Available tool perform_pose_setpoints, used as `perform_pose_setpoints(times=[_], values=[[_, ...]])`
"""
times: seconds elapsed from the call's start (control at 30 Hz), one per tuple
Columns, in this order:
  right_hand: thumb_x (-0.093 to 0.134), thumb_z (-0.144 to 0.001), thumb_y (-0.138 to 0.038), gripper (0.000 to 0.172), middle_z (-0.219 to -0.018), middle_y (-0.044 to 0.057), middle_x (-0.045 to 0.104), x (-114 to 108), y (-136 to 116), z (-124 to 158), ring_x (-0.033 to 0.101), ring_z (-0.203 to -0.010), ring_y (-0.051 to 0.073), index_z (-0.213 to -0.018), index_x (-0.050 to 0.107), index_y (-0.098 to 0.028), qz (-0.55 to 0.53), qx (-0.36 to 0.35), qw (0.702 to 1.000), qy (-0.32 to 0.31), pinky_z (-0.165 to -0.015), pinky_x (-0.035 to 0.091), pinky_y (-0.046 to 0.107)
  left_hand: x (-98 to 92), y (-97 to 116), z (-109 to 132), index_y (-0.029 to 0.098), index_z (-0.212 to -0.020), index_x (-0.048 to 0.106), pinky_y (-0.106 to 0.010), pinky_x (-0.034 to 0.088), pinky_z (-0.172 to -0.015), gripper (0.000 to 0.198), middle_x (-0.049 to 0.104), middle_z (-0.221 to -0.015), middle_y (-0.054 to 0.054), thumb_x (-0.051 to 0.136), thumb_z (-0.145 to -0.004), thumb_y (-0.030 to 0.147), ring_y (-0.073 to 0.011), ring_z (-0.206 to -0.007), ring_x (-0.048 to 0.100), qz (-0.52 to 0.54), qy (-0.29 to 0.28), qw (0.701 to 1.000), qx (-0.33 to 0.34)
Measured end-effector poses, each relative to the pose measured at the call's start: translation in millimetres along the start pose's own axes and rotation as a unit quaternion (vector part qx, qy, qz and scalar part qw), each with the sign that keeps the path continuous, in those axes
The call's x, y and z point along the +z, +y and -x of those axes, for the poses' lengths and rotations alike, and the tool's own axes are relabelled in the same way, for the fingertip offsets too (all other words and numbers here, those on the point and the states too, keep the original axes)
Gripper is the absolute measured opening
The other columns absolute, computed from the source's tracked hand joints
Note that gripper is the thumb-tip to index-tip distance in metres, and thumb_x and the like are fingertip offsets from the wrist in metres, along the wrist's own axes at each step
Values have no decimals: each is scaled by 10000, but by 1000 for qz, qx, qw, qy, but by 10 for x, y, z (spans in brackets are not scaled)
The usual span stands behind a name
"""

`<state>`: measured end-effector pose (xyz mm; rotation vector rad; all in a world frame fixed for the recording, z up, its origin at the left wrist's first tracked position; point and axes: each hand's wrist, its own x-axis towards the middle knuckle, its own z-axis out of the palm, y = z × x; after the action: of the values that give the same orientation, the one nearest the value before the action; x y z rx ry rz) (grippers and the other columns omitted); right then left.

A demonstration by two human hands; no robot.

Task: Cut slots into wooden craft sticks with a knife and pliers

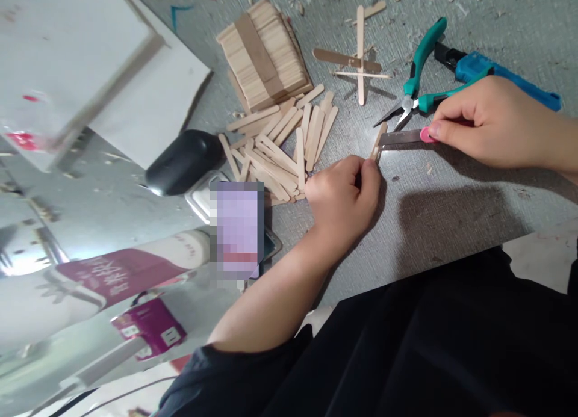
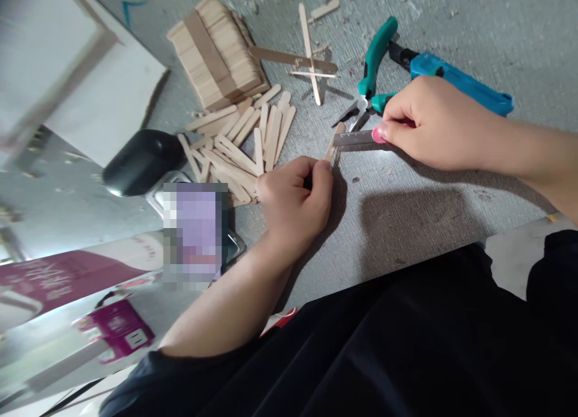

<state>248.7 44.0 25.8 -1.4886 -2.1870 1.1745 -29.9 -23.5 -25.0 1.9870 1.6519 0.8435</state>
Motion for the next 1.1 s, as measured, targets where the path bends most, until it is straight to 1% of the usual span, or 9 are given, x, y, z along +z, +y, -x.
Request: perform_pose_setpoints(times=[0.07, 0.13, 0.3, 0.43, 0.53, 0.63, 0.9, 0.97, 1.1], values=[[742, -1145, -341, 429, -657, 5, 579, -6, -59, -14, 489, -645, 175, -729, 726, -238, 26, 13, 1000, -9, -683, 307, 426, -6, -6, -5, 256, -664, 424, -369, 215, -608, 482, 388, -570, 52, 651, -1081, 337, -127, -545, 344, 22, 5, 1000, -7], [733, -1150, -351, 436, -665, 7, 591, -8, -106, -17, 515, -667, 186, -729, 701, -244, 33, 16, 999, -4, -699, 325, 431, -8, -20, -9, 255, -676, 469, -358, 256, -598, 466, 443, -574, 44, 653, -1096, 339, -131, -548, 405, 49, 12, 999, -19], [711, -1162, -386, 480, -620, -1, 508, 13, -135, 14, 485, -669, 193, -716, 592, -255, 39, 2, 999, 7, -728, 334, 438, 18, -68, -4, 252, -751, 630, -337, 372, -587, 435, 574, -596, 31, 663, -1166, 380, -145, -563, 523, 123, 26, 991, -39], [643, -1189, -369, 447, -656, 3, 524, 36, -120, 48, 498, -700, 202, -759, 609, -252, 37, -21, 999, 8, -742, 334, 430, 44, -85, 10, 246, -812, 719, -326, 449, -616, 425, 605, -601, 36, 662, -1203, 404, -142, -557, 566, 170, 42, 983, -47], [638, -1201, -386, 458, -674, 5, 519, 41, -115, 69, 494, -720, 206, -764, 628, -249, 27, -20, 999, 4, -753, 333, 427, 45, -82, 17, 242, -837, 765, -325, 463, -619, 400, 632, -609, 33, 680, -1192, 406, -137, -552, 571, 158, 55, 985, -45], [654, -1204, -430, 498, -671, 1, 495, 42, -122, 77, 471, -716, 200, -744, 599, -250, 16, -22, 1000, 4, -749, 324, 427, 32, -73, 20, 242, -857, 800, -329, 478, -620, 392, 658, -621, 26, 689, -1186, 422, -138, -553, 574, 139, 64, 987, -44], [642, -1186, -688, 704, -655, -3, 401, 41, -154, 23, 400, -674, 183, -666, 448, -255, -33, -20, 999, -10, -685, 303, 413, 7, -52, 23, 250, -875, 806, -328, 478, -589, 470, 654, -607, 20, 664, -1217, 538, -143, -554, 600, 133, 46, 988, -67], [652, -1180, -682, 675, -661, -6, 432, 39, -141, 11, 409, -667, 177, -677, 503, -256, -49, -20, 998, -19, -673, 299, 407, 18, -46, 18, 247, -880, 795, -316, 476, -570, 495, 638, -586, 26, 655, -1219, 579, -141, -535, 592, 148, 45, 985, -76], [717, -1145, -598, 510, -697, -20, 546, 29, -122, 3, 457, -676, 164, -772, 679, -253, -82, -11, 995, -58, -675, 308, 402, 31, -36, 7, 251, -871, 774, -305, 464, -546, 484, 624, -571, 37, 685, -1212, 582, -134, -506, 573, 190, 50, 976, -89]])
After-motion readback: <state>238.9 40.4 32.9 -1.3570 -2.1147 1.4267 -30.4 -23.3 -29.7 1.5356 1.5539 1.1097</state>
